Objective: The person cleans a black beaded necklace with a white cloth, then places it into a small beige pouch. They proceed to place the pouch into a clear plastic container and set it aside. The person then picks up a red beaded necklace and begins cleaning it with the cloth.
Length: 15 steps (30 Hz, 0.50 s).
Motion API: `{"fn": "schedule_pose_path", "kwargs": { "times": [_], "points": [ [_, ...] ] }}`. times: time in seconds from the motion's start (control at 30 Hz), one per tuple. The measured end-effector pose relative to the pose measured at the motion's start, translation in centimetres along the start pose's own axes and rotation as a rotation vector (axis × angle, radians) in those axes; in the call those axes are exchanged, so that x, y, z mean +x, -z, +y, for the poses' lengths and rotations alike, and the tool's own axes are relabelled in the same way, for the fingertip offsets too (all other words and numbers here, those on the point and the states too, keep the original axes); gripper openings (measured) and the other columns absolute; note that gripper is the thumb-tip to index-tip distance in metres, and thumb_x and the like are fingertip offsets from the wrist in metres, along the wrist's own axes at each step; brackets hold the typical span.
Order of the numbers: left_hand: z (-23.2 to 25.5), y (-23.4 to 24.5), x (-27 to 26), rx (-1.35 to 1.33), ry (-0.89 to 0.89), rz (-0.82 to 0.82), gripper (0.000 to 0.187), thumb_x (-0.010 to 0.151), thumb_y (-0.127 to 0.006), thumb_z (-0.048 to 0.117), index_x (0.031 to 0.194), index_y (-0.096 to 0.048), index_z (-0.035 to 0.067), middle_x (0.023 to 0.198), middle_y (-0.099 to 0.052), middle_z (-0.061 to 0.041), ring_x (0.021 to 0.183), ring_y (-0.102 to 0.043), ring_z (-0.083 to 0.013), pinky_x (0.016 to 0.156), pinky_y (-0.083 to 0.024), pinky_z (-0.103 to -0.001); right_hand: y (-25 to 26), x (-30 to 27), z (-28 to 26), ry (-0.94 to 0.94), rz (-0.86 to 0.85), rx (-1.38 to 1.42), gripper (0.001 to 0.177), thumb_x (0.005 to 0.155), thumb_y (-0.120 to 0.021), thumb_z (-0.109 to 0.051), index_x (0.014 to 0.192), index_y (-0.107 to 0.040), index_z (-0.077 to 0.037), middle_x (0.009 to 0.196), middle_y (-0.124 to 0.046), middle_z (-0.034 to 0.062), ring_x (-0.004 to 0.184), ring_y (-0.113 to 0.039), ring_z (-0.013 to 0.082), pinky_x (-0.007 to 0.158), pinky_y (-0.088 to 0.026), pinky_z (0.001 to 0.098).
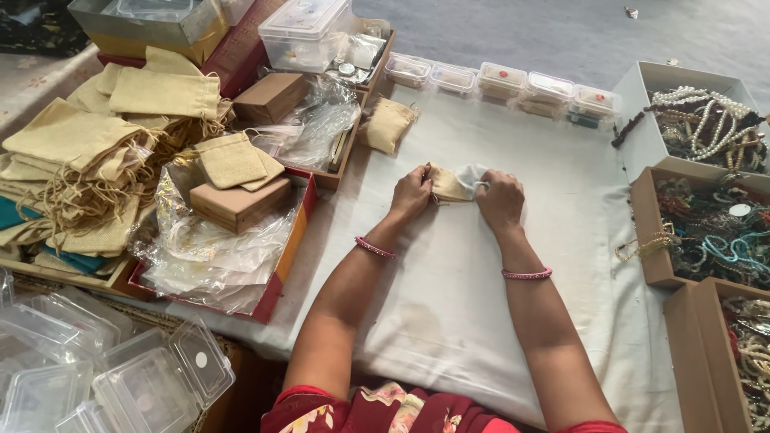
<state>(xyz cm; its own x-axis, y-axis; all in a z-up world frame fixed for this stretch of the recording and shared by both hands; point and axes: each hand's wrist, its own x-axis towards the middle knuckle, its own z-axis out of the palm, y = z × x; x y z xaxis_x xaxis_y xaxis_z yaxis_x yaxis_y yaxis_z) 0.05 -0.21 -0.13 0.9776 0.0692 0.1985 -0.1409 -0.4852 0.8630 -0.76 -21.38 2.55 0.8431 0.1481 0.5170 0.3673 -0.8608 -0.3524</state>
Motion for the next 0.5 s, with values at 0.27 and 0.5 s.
{"fn": "schedule_pose_path", "kwargs": {
  "times": [0.27, 0.5],
  "points": [
    [-2.2, -1.0, 1.1, 0.049, -0.017, 0.033, 0.042, 0.092, -0.064, 0.022, 0.128, -0.065, 0.001, 0.116, -0.072, -0.022, 0.108, -0.071, -0.0339, 0.093, -0.055, -0.042, -0.9, -0.5, -3.0, 0.314, 0.271, -0.118, 0.034, 0.1, -0.057, 0.002, 0.131, -0.068, -0.007, 0.125, -0.068, 0.0109, 0.118, -0.06, 0.0281, 0.107, -0.048, 0.0428],
    [0.3, 0.4, 0.0, 0.061, 0.051, -0.033, 0.036, 0.09, -0.064, 0.019, 0.122, -0.07, 0.003, 0.106, -0.078, -0.018, 0.097, -0.077, -0.0299, 0.088, -0.06, -0.039, -0.6, -0.5, -4.2, 0.42, 0.032, -0.155, 0.038, 0.106, -0.046, -0.032, 0.126, -0.068, -0.009, 0.132, -0.067, 0.0132, 0.12, -0.059, 0.0285, 0.096, -0.044, 0.0438]
  ]
}}
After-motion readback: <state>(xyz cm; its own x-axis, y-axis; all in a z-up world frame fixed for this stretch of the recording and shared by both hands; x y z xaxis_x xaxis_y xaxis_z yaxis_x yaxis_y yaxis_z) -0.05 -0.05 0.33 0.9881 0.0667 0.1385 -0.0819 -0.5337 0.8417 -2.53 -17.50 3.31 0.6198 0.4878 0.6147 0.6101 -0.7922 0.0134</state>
